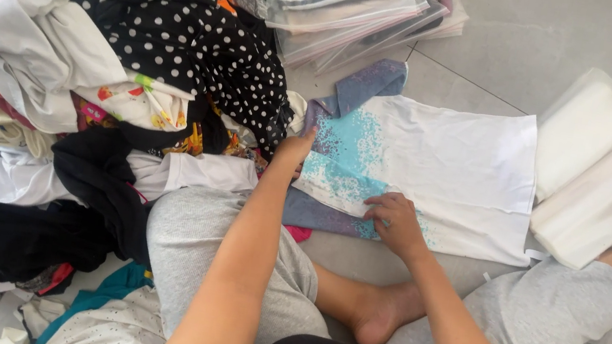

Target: Folding a t-shirt and placing it into a clear plastic packaging bag

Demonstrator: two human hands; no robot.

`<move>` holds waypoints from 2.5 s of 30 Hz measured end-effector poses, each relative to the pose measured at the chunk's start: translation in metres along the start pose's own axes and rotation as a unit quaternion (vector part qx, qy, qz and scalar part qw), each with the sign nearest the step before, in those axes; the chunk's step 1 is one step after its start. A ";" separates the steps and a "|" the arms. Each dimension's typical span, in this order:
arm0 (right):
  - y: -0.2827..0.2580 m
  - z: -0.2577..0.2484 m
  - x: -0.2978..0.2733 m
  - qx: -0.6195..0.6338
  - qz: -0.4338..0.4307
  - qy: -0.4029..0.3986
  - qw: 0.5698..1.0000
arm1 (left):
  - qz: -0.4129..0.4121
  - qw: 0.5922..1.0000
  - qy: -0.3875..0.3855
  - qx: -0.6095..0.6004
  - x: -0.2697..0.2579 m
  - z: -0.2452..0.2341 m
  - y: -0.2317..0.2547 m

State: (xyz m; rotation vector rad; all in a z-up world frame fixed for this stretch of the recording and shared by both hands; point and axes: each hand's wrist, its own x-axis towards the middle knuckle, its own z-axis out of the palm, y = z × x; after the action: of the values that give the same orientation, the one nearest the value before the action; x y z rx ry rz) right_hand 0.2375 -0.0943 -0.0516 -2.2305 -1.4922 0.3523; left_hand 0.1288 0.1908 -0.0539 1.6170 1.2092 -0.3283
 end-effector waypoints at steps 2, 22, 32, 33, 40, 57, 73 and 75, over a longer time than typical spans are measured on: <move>0.015 0.025 -0.011 0.032 0.025 0.036 0.998 | 0.006 0.999 -0.001 0.047 0.052 0.015 -0.029; 0.007 0.044 0.010 0.003 0.167 0.230 0.959 | -0.058 0.957 -0.089 0.271 0.022 -0.010 0.000; 0.026 0.049 0.031 -0.127 0.093 0.001 0.988 | 0.215 0.937 0.212 0.177 0.005 -0.013 0.046; 0.044 0.054 0.037 -0.139 0.081 0.083 0.984 | 0.238 0.926 0.239 0.172 0.003 -0.014 0.056; 0.223 -0.029 0.140 -0.113 0.194 0.088 0.971 | 0.231 0.930 0.157 0.237 0.089 0.014 0.102; 0.262 -0.113 0.127 -0.413 0.200 -0.099 0.883 | 0.347 0.912 -0.016 -0.218 0.103 -0.052 0.128; 0.236 -0.122 -0.079 -0.448 0.178 0.140 0.865 | 0.352 0.896 -0.063 0.265 -0.016 0.004 -0.027; 0.234 -0.125 -0.077 -0.383 0.229 0.112 0.888 | 0.335 0.884 -0.080 0.317 0.002 0.018 -0.039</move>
State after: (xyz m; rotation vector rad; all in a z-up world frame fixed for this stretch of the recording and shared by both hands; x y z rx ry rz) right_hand 0.4522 -0.2677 -0.0581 -3.1077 -1.0583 -0.4451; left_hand 0.1037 0.1749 -0.0841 2.4020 0.3525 -0.4189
